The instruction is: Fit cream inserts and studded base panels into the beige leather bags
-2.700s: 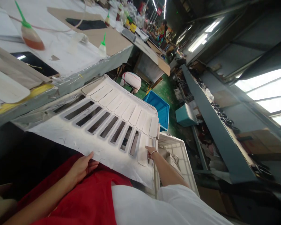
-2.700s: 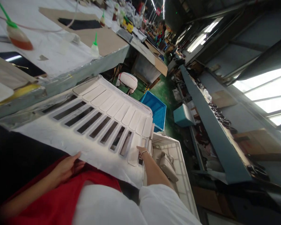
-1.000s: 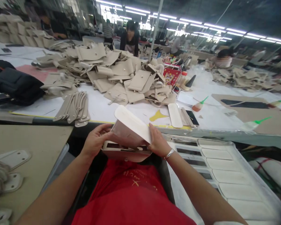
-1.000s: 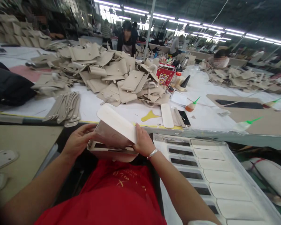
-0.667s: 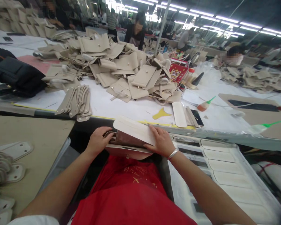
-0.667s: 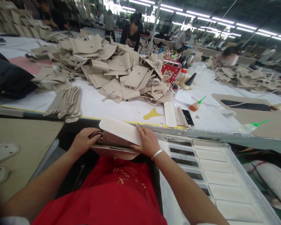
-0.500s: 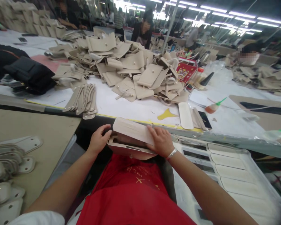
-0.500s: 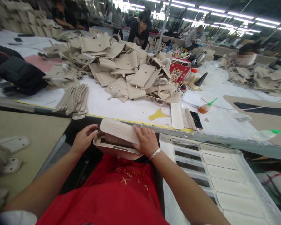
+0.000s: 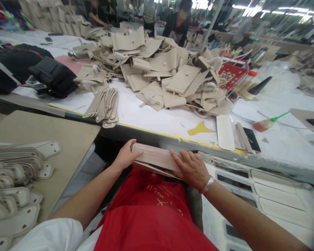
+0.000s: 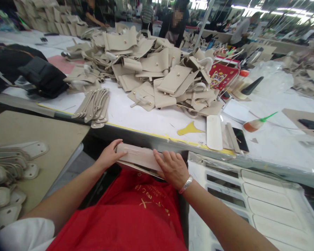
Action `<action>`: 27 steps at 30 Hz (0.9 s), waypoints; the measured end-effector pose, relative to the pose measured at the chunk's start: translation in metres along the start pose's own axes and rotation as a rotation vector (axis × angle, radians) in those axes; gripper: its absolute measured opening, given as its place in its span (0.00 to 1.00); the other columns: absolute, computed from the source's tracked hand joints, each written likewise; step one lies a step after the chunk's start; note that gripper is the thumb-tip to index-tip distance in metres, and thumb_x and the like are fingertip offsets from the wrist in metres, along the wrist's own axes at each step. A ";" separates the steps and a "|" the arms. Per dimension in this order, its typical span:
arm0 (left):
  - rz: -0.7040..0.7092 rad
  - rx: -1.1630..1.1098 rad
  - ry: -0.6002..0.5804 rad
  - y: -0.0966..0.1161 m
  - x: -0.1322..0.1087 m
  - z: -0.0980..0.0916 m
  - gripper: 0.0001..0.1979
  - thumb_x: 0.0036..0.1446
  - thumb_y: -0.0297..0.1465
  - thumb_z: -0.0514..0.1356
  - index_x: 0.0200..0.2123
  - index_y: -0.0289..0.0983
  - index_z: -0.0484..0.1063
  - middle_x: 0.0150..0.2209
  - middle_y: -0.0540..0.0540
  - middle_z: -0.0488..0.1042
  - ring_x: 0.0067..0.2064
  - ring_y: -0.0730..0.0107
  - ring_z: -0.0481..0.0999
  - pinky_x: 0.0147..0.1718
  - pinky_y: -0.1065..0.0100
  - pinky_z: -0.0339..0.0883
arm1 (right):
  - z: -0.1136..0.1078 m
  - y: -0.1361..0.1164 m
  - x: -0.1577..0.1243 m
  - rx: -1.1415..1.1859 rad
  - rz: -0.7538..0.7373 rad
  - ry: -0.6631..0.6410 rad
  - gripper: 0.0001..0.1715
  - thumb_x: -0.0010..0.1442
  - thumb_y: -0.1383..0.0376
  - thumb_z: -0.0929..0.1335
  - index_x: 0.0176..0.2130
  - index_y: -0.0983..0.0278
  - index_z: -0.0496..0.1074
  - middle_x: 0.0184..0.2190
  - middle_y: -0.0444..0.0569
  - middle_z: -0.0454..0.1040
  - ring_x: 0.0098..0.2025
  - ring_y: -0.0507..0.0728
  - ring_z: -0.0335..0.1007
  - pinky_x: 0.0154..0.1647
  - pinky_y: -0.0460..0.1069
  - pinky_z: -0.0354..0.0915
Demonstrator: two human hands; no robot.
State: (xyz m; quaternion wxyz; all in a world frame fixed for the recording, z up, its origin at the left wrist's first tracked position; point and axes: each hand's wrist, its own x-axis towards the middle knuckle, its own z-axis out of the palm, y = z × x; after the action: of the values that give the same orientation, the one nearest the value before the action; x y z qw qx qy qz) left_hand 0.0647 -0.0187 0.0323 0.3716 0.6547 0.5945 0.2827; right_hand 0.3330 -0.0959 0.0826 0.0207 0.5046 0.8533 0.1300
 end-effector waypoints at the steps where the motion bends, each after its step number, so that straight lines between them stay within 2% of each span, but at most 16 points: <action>1: 0.013 0.026 -0.024 0.002 0.001 0.001 0.31 0.46 0.36 0.61 0.53 0.33 0.61 0.52 0.39 0.67 0.52 0.58 0.67 0.53 0.61 0.59 | -0.001 0.002 -0.002 -0.002 -0.004 -0.010 0.40 0.55 0.50 0.64 0.61 0.64 0.53 0.42 0.56 0.64 0.39 0.61 0.56 0.37 0.54 0.50; 6: 0.050 0.145 -0.078 -0.002 0.005 0.001 0.36 0.45 0.34 0.62 0.57 0.32 0.55 0.54 0.39 0.64 0.54 0.59 0.65 0.54 0.60 0.57 | -0.006 0.007 -0.001 0.012 -0.085 -0.062 0.40 0.55 0.50 0.63 0.60 0.67 0.54 0.38 0.55 0.65 0.36 0.60 0.56 0.35 0.53 0.50; 9: 0.129 0.271 -0.036 -0.008 0.003 -0.005 0.38 0.45 0.34 0.62 0.59 0.32 0.51 0.55 0.37 0.62 0.55 0.57 0.63 0.55 0.57 0.56 | -0.008 0.005 0.011 0.068 -0.160 -0.112 0.41 0.54 0.51 0.65 0.60 0.69 0.54 0.38 0.56 0.64 0.36 0.60 0.56 0.34 0.53 0.52; 12: 0.359 0.422 0.074 -0.002 -0.004 -0.006 0.31 0.50 0.33 0.58 0.57 0.35 0.55 0.56 0.39 0.62 0.57 0.56 0.59 0.57 0.54 0.52 | -0.006 0.001 0.024 0.116 -0.171 -0.176 0.42 0.52 0.51 0.66 0.58 0.70 0.56 0.39 0.57 0.64 0.37 0.61 0.58 0.33 0.53 0.54; 13: 0.468 0.437 0.065 0.003 -0.007 -0.004 0.27 0.52 0.33 0.57 0.56 0.36 0.57 0.55 0.39 0.63 0.57 0.57 0.60 0.57 0.54 0.52 | -0.006 -0.001 0.027 0.126 -0.158 -0.204 0.42 0.51 0.50 0.66 0.58 0.70 0.56 0.40 0.57 0.64 0.37 0.61 0.58 0.33 0.53 0.55; 14: 0.586 0.436 0.007 0.008 -0.010 -0.001 0.24 0.54 0.33 0.56 0.55 0.36 0.59 0.53 0.40 0.64 0.55 0.59 0.61 0.56 0.56 0.53 | -0.006 -0.002 0.028 0.138 -0.140 -0.232 0.43 0.50 0.50 0.67 0.58 0.70 0.57 0.40 0.58 0.64 0.38 0.61 0.59 0.33 0.53 0.56; 16: 0.795 0.442 -0.218 0.020 -0.014 0.008 0.23 0.55 0.38 0.55 0.52 0.36 0.62 0.50 0.39 0.68 0.51 0.60 0.66 0.52 0.59 0.59 | -0.008 -0.004 0.029 0.180 -0.092 -0.289 0.46 0.48 0.48 0.68 0.58 0.69 0.56 0.42 0.59 0.64 0.39 0.62 0.61 0.34 0.53 0.58; 18: 0.910 0.499 -0.439 0.029 -0.015 0.015 0.25 0.54 0.44 0.55 0.51 0.35 0.63 0.47 0.39 0.70 0.47 0.59 0.68 0.47 0.60 0.63 | -0.012 -0.002 0.028 0.320 -0.023 -0.332 0.49 0.47 0.45 0.67 0.59 0.69 0.55 0.44 0.60 0.64 0.42 0.64 0.62 0.38 0.55 0.60; 20: 0.942 0.569 -0.537 0.033 -0.013 0.019 0.28 0.54 0.47 0.54 0.51 0.35 0.63 0.47 0.40 0.70 0.45 0.59 0.69 0.44 0.61 0.64 | -0.017 0.008 0.024 0.652 0.143 -0.375 0.46 0.50 0.45 0.65 0.59 0.67 0.53 0.45 0.58 0.66 0.44 0.62 0.64 0.43 0.55 0.61; 22: 0.966 0.606 -0.561 0.033 -0.010 0.020 0.28 0.55 0.48 0.52 0.53 0.35 0.62 0.47 0.40 0.70 0.45 0.59 0.68 0.44 0.61 0.64 | -0.018 0.023 0.016 1.072 0.426 -0.450 0.37 0.58 0.51 0.60 0.60 0.65 0.50 0.42 0.55 0.70 0.42 0.59 0.68 0.43 0.54 0.64; 24: 1.005 0.626 -0.567 0.031 -0.008 0.019 0.29 0.56 0.48 0.50 0.54 0.34 0.60 0.48 0.39 0.69 0.46 0.60 0.68 0.45 0.62 0.64 | -0.013 0.038 0.006 1.383 0.681 -0.581 0.29 0.61 0.60 0.56 0.59 0.66 0.48 0.36 0.53 0.73 0.36 0.55 0.72 0.36 0.51 0.68; 25: 1.026 0.637 -0.569 0.030 -0.006 0.019 0.30 0.57 0.48 0.49 0.55 0.33 0.59 0.49 0.39 0.69 0.47 0.59 0.68 0.45 0.62 0.64 | -0.008 0.044 0.001 1.472 0.756 -0.667 0.28 0.60 0.62 0.56 0.58 0.66 0.49 0.32 0.52 0.74 0.32 0.54 0.72 0.32 0.50 0.69; 27: 1.071 0.663 -0.572 0.030 -0.004 0.020 0.31 0.57 0.47 0.49 0.58 0.33 0.57 0.51 0.38 0.68 0.47 0.58 0.67 0.44 0.62 0.64 | 0.006 0.049 -0.009 1.492 0.793 -0.801 0.27 0.56 0.65 0.60 0.55 0.65 0.54 0.24 0.46 0.72 0.23 0.52 0.70 0.24 0.46 0.68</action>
State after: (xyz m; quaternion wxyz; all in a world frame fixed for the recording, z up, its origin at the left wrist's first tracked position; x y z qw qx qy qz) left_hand 0.0978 -0.0263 0.0464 0.1031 0.9859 0.1231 0.0467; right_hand 0.3801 -0.0797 0.0884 -0.0618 0.6489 0.4107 -0.6375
